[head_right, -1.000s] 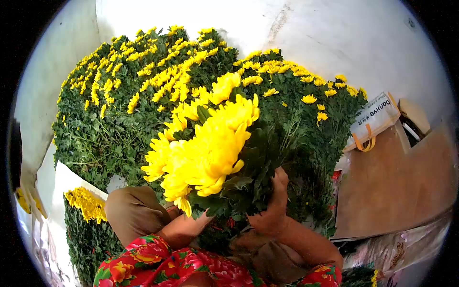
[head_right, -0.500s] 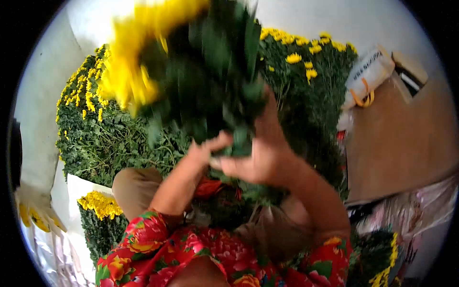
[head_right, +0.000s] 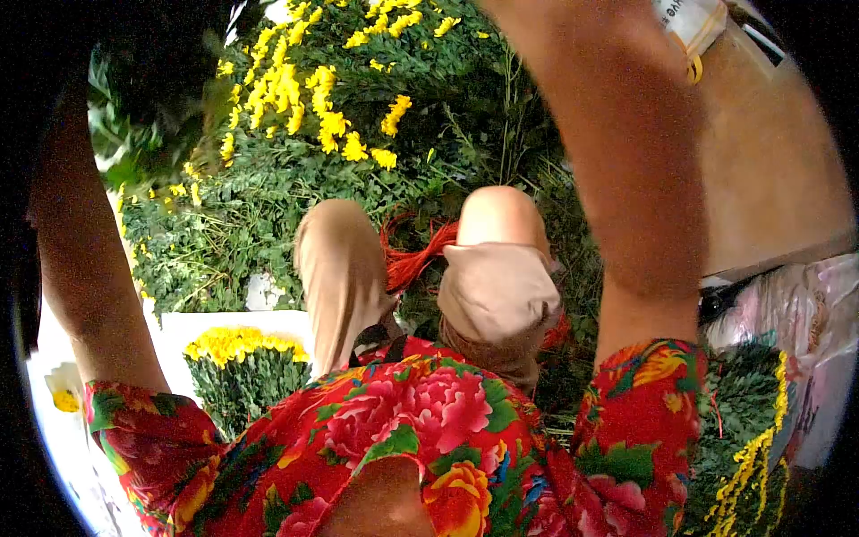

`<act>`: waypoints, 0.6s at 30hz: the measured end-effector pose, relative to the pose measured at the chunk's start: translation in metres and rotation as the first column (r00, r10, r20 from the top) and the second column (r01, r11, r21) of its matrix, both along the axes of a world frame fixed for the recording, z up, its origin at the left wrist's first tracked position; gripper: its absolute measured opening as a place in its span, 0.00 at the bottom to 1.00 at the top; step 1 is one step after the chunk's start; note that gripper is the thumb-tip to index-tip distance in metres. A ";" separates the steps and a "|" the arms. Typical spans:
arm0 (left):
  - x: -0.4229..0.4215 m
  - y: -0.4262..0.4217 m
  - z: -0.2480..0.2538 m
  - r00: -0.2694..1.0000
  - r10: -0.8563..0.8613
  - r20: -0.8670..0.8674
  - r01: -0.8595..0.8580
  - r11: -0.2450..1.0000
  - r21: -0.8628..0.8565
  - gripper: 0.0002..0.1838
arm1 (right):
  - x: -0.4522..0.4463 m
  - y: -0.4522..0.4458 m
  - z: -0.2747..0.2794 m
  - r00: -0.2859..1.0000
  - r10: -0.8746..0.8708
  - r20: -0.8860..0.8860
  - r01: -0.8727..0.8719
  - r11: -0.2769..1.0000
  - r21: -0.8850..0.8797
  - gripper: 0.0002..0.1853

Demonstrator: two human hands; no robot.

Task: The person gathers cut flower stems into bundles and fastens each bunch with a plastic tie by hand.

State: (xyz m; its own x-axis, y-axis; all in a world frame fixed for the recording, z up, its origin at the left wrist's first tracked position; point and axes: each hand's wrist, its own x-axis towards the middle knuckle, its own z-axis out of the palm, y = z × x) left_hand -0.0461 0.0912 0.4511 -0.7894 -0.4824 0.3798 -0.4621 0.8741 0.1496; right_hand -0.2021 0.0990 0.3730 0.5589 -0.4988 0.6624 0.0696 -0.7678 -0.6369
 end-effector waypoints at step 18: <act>-0.050 0.033 -0.268 0.801 0.595 0.065 -0.537 0.763 -0.359 0.14 | -0.039 0.114 -0.134 0.885 0.284 -0.370 0.140 0.595 0.792 0.20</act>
